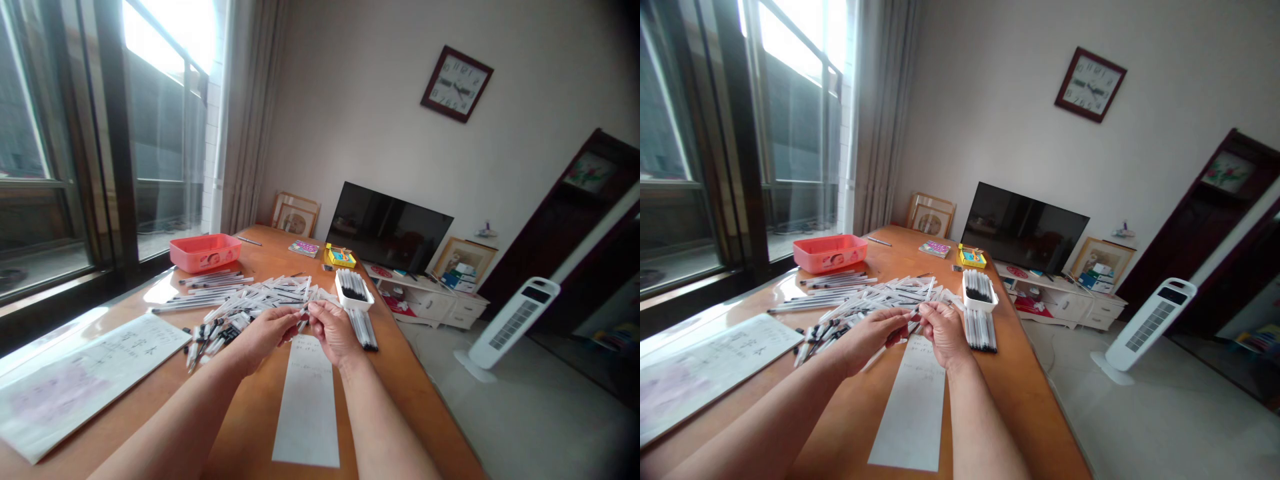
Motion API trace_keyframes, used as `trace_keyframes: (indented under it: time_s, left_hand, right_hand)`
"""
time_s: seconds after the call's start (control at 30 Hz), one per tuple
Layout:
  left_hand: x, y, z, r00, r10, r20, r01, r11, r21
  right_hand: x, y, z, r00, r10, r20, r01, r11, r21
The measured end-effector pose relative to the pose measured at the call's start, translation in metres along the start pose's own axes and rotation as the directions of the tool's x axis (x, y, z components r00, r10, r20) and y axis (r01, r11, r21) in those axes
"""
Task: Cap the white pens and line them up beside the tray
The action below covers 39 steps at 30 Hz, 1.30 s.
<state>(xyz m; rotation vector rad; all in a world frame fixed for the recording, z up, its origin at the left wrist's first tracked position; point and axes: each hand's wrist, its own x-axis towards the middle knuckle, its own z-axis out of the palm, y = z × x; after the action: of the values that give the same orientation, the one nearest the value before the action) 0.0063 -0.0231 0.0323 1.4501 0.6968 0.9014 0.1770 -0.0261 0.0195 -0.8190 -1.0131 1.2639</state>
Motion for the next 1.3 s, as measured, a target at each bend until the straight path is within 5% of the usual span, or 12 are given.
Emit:
trace_keyframes:
  time_s: [0.4,0.7,0.97,1.3]
  left_hand:
    - [0.004,-0.005,-0.002,0.999,-0.034,-0.036,0.037,0.994,0.105]
    - [0.009,-0.017,-0.002,0.990,0.134,-0.049,-0.117,0.960,0.256]
    - [0.005,-0.011,-0.002,0.997,0.060,-0.055,-0.045,0.971,0.237]
    - [0.009,-0.018,-0.002,0.992,0.115,-0.047,-0.096,0.950,0.296]
  right_hand:
    - [0.000,-0.001,-0.003,0.999,0.000,0.049,0.009,0.986,-0.169]
    - [0.000,0.008,0.004,0.987,-0.158,-0.023,0.141,0.930,-0.341]
    - [0.000,0.003,0.004,1.000,-0.014,0.005,0.014,0.982,-0.187]
    - [0.000,0.007,0.006,0.986,-0.140,-0.095,0.100,0.936,-0.338]
